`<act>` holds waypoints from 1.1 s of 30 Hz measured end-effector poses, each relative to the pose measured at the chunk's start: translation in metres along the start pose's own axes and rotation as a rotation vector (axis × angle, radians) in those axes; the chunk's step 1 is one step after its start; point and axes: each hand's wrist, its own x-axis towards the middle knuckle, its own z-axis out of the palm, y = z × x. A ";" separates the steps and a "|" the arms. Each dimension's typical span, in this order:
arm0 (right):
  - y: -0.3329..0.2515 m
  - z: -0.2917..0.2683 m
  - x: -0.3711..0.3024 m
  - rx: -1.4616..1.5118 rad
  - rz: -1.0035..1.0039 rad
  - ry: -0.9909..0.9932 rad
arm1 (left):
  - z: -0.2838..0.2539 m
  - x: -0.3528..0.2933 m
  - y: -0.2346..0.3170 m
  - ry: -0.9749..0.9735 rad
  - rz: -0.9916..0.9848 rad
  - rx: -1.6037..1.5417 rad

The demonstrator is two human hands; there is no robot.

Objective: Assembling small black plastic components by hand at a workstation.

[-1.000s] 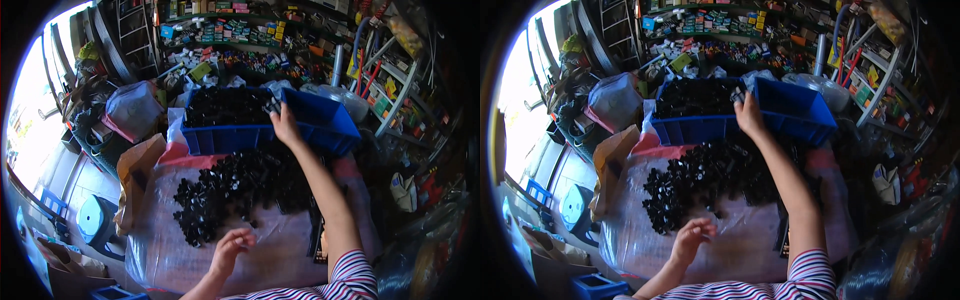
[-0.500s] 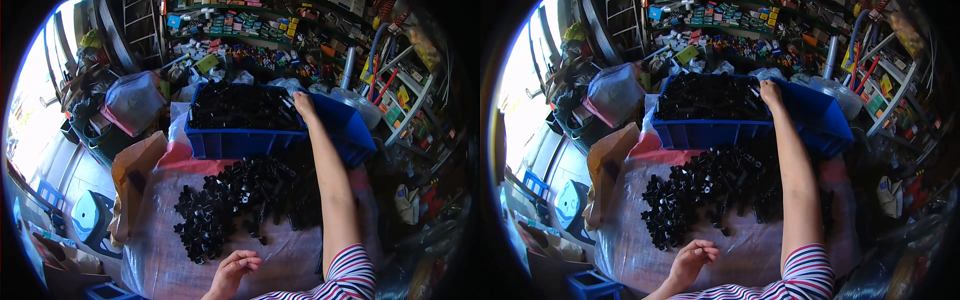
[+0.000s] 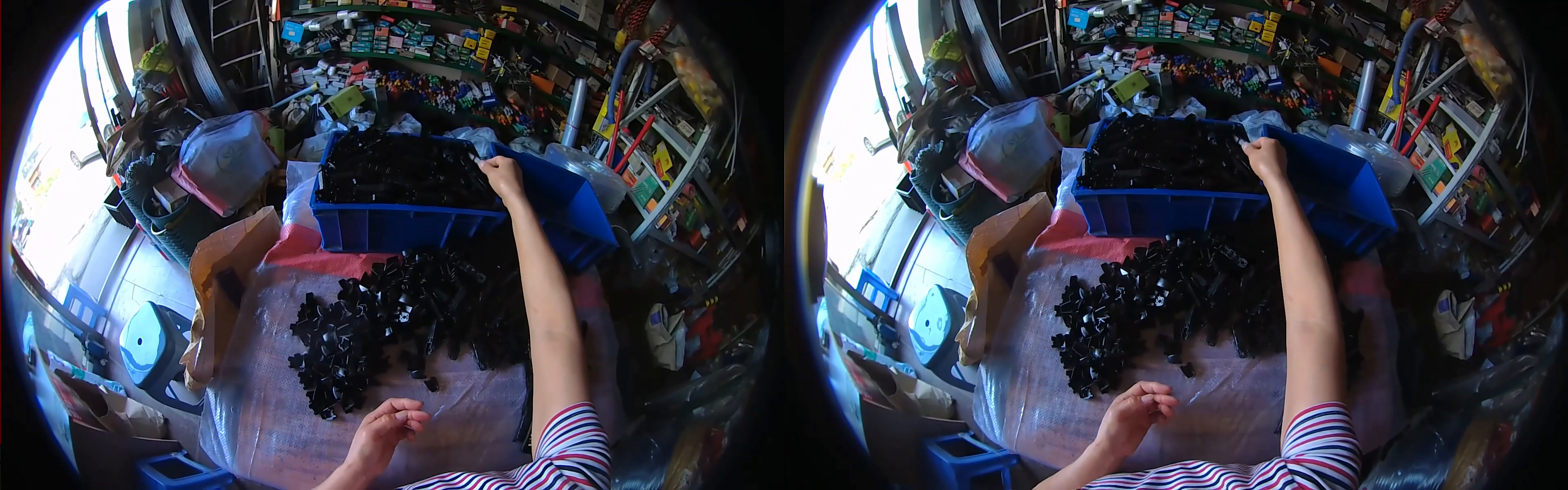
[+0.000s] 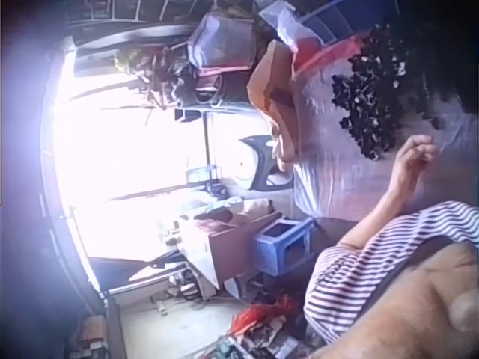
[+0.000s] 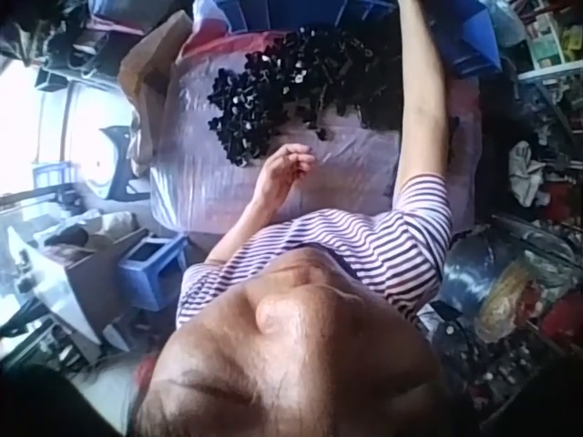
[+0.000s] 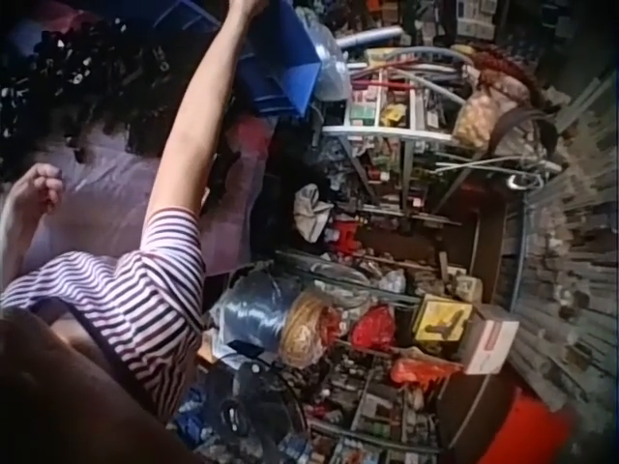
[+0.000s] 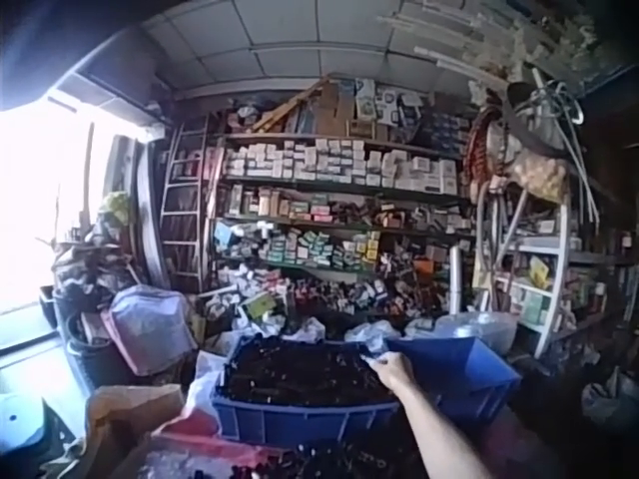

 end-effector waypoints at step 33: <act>0.019 0.011 0.018 0.110 0.070 0.289 | -0.002 0.001 -0.001 0.002 -0.083 -0.066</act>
